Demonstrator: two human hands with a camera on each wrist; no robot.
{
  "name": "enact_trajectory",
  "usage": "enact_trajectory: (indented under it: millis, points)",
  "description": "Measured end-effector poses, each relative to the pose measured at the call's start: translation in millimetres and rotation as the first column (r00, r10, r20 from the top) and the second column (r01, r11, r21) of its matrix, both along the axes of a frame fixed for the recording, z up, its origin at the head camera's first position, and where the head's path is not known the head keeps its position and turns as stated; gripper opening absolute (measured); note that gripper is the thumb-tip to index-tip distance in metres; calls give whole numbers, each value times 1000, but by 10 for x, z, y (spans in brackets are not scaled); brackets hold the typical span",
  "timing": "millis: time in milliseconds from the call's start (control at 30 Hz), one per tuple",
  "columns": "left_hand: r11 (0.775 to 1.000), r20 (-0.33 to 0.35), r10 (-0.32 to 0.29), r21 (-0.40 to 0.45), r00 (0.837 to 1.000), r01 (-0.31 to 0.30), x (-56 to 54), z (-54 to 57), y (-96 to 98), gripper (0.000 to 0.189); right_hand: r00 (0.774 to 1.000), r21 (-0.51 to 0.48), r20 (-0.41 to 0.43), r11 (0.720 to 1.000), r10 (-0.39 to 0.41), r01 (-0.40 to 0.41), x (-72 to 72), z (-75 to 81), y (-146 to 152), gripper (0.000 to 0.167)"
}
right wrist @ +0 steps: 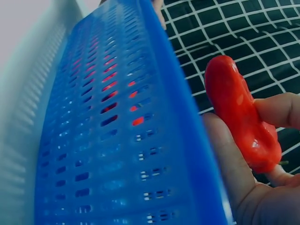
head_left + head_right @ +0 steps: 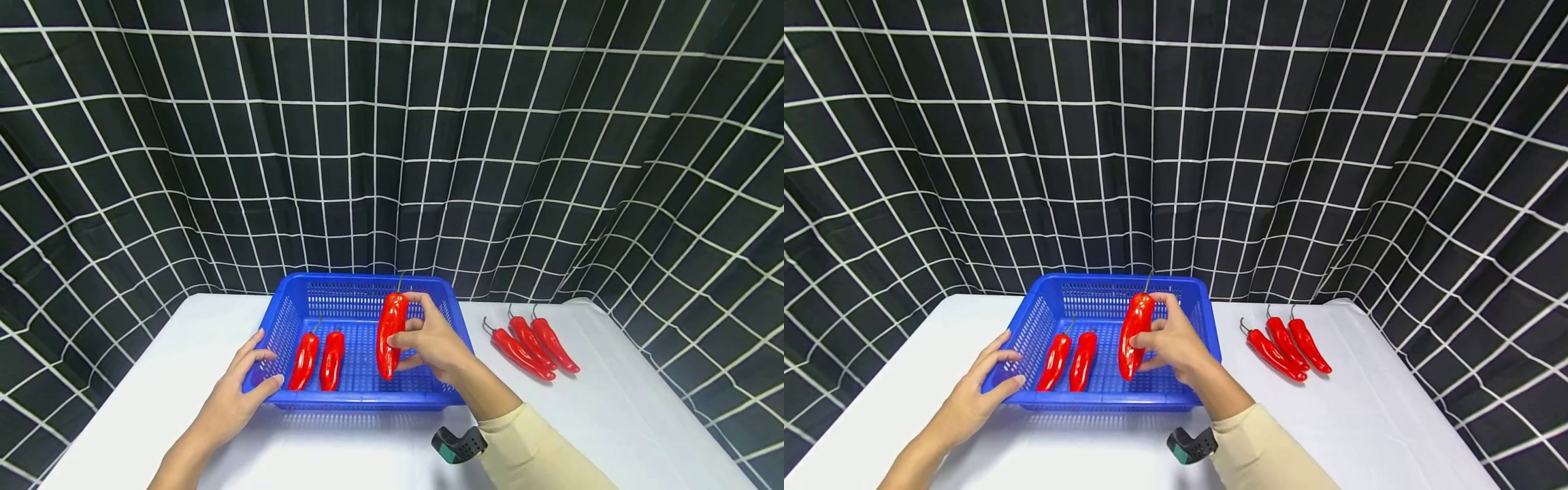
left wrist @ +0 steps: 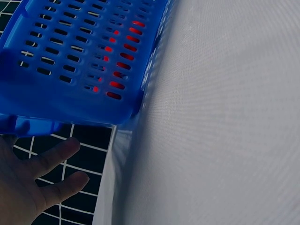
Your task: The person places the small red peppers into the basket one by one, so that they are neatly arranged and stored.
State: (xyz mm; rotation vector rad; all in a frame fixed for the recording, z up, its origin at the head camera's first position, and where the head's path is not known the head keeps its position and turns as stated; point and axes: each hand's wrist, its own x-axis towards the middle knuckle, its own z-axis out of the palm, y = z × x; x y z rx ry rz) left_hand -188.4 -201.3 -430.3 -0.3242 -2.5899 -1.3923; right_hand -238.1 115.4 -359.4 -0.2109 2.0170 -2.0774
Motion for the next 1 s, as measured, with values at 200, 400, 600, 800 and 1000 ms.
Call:
enact_trajectory:
  millis: [200,400,600,800,1000]
  points:
    - [1000,-4,1,0,1000,-1,4,-5,7,33,999,34,20,999,30,-31,-31,-41,-65,72]
    - [1000,0,7,-8,1000,-7,3,2,5,33,998,61,34,997,48,-50,-93,-108,-190,72]
    - [1000,-1,6,0,1000,-6,3,-14,22,32,998,86,53,995,45,-50,-168,-205,-269,70]
    - [1000,-3,8,-5,1000,-8,2,-10,26,32,997,151,59,987,45,-54,-210,-282,-323,71]
    - [1000,-4,8,-2,1000,-8,0,-4,8,33,994,214,89,974,58,-76,-229,-330,-405,72]
